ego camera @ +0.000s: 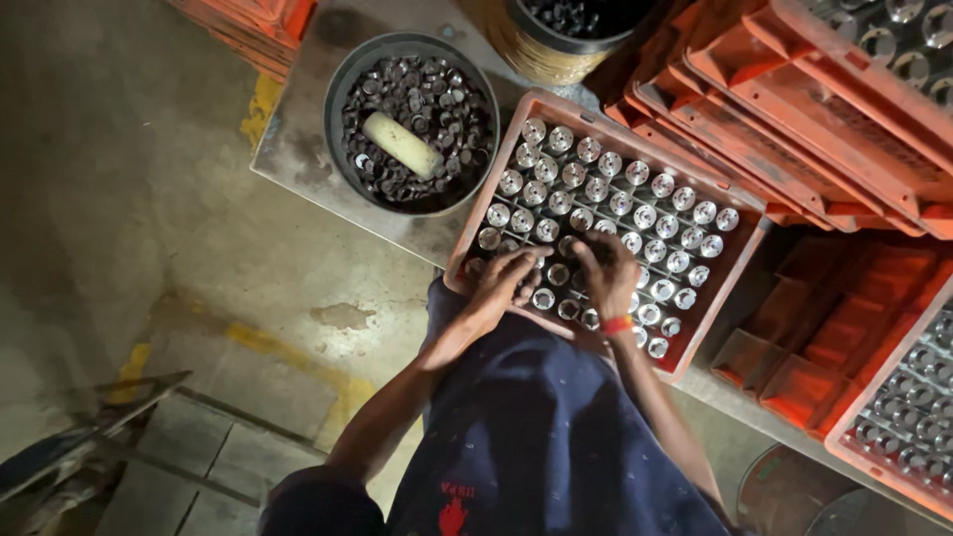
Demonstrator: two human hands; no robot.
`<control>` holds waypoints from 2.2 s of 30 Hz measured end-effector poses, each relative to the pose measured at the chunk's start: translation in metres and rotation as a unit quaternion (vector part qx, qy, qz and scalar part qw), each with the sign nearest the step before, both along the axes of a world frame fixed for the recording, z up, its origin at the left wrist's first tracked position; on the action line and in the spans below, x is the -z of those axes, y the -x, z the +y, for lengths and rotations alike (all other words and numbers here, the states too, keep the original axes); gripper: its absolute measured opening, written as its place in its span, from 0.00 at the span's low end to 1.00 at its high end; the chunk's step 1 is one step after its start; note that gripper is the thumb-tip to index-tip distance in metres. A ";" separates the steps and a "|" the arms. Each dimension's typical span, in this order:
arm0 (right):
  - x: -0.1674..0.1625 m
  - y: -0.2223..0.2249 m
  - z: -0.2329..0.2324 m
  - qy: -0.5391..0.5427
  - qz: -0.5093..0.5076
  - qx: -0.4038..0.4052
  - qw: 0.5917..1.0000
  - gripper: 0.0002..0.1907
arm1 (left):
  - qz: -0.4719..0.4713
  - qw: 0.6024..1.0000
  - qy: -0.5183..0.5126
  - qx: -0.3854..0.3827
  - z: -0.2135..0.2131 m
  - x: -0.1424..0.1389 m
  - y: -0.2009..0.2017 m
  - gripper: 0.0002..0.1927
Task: The person places small metal caps into the slots of an orange plastic crate, filling it row by row. They occasionally use a wooden block to press the caps down and then move the filled crate to a stack.
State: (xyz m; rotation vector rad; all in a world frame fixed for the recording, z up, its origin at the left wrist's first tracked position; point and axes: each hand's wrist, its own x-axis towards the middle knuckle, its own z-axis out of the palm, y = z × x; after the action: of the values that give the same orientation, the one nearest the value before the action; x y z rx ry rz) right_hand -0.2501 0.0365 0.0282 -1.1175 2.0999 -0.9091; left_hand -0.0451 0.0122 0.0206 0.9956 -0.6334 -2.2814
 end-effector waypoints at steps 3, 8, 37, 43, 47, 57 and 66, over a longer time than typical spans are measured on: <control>0.017 -0.011 0.026 0.051 -0.229 -0.086 0.968 0.14 | -0.017 0.999 0.016 0.033 0.004 0.000 0.003 0.22; 0.037 -0.015 0.027 0.007 -0.295 -0.071 0.953 0.14 | -0.022 0.998 -0.024 -0.047 0.006 0.018 0.006 0.15; 0.030 -0.040 -0.031 0.110 -0.016 -0.124 0.986 0.09 | 0.090 0.961 -0.194 -0.175 0.001 -0.005 -0.045 0.16; 0.025 -0.053 -0.070 0.111 0.182 -0.210 0.954 0.04 | 0.020 0.985 -0.098 -0.143 -0.003 -0.027 -0.055 0.06; 0.007 -0.055 -0.080 0.114 0.113 -0.180 0.971 0.07 | -0.015 0.986 -0.102 -0.131 -0.007 -0.023 -0.053 0.11; -0.023 -0.089 -0.022 -0.040 -0.371 -0.153 0.915 0.10 | -0.031 0.993 0.050 -0.103 -0.011 -0.034 -0.063 0.17; 0.015 -0.081 -0.082 0.200 0.212 -0.278 0.915 0.08 | 0.093 0.954 -0.176 -0.225 -0.009 0.007 -0.067 0.17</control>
State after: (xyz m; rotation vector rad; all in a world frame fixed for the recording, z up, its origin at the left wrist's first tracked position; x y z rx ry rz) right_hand -0.1688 -0.0458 0.0137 -2.1540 1.7592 -0.8795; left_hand 0.0217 0.0035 0.0135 0.9479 0.0851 -2.0706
